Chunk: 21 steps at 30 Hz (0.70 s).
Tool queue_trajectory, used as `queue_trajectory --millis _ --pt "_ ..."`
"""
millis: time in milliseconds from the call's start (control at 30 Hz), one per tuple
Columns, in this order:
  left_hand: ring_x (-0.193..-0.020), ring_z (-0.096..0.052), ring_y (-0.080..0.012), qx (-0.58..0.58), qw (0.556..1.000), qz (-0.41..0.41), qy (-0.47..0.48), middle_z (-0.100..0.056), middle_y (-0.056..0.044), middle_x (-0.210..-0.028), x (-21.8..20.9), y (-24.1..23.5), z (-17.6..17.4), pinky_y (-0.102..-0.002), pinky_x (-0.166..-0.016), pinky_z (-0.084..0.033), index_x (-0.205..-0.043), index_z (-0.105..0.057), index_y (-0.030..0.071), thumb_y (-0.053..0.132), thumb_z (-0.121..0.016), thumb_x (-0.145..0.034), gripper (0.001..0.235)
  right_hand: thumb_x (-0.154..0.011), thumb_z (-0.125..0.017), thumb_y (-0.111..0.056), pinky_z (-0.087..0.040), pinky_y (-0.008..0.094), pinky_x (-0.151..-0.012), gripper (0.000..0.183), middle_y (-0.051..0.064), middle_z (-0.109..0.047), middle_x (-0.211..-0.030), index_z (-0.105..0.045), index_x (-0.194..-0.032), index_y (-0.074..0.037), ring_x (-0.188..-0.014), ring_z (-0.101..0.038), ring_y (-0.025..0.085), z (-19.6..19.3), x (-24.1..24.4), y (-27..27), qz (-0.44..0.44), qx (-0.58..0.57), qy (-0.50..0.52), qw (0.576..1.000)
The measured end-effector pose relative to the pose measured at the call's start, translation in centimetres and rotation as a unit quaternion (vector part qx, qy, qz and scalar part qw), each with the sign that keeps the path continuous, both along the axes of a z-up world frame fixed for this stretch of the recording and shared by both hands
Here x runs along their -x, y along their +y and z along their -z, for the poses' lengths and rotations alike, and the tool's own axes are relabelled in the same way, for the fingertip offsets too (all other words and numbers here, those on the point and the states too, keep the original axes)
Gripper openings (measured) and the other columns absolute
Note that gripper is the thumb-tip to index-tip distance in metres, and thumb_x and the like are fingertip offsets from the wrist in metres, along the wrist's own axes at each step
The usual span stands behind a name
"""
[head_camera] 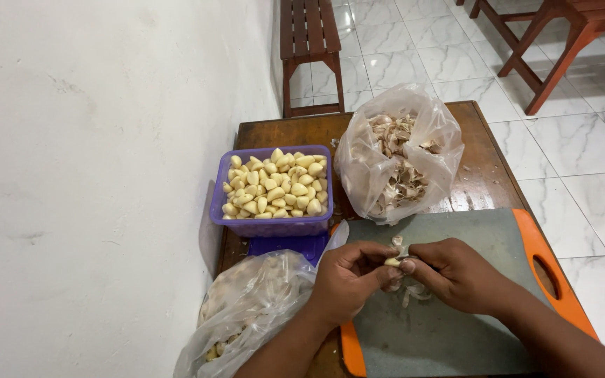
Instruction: A person is peeling garlic cloves by trimming the ends with a knife and removing the skin manually.
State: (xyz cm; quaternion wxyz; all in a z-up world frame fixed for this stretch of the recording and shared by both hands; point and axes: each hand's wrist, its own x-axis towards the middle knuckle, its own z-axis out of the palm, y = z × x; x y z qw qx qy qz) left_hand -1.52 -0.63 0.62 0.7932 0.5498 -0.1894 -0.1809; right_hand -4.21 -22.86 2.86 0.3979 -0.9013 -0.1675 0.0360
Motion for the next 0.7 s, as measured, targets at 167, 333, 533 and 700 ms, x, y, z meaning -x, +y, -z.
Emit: queue_trajectory --millis 167,333,533,700 --pt "-0.078 -0.076 -0.0182 -0.111 0.978 -0.067 -0.165 -0.078 -0.012 -0.091 0.6 0.3 -1.8 -0.03 -0.072 -0.066 -0.112 -0.076 0.002 0.022 -0.077 -0.092 0.028 -0.101 -0.059 -0.039 -0.029 0.035 -0.048 0.047 0.0 -0.042 -0.049 -0.053 -0.063 -0.013 -0.043 -0.039 0.014 0.9 0.0 -0.5 0.025 0.046 -0.053 0.997" --pt "-0.081 -0.075 -0.0186 -0.157 0.945 -0.118 -0.261 -0.078 -0.01 -0.098 0.5 0.4 -1.6 -0.031 -0.074 -0.064 -0.111 -0.074 0.005 0.021 -0.075 -0.093 0.024 -0.101 -0.06 -0.035 -0.035 0.032 -0.052 0.043 0.0 -0.044 -0.056 -0.053 -0.066 -0.012 -0.051 -0.043 0.014 0.0 -0.1 -1.4 0.045 0.042 -0.052 0.997" --pt "-0.083 -0.069 -0.0191 -0.189 0.889 -0.2 -0.366 -0.071 -0.009 -0.099 -1.2 1.9 -2.3 -0.029 -0.069 -0.058 -0.111 -0.068 0.007 0.0 -0.078 -0.088 0.026 -0.098 -0.066 -0.037 -0.045 0.031 -0.069 0.023 0.001 -0.07 -0.081 -0.063 -0.089 -0.016 -0.073 -0.062 0.017 -1.5 -1.2 -0.8 0.128 0.16 0.122 0.971" --pt "-0.101 -0.069 -0.0247 -0.296 0.799 -0.357 -0.382 -0.074 -0.013 -0.107 -4.0 4.3 -5.2 -0.039 -0.089 -0.059 -0.123 -0.07 0.005 0.024 -0.065 -0.101 0.029 -0.1 -0.059 -0.033 -0.052 0.038 -0.074 0.02 0.0 -0.069 -0.101 -0.069 -0.106 -0.017 -0.088 -0.068 0.023 -0.5 -1.2 -1.2 0.056 0.236 0.062 0.968"
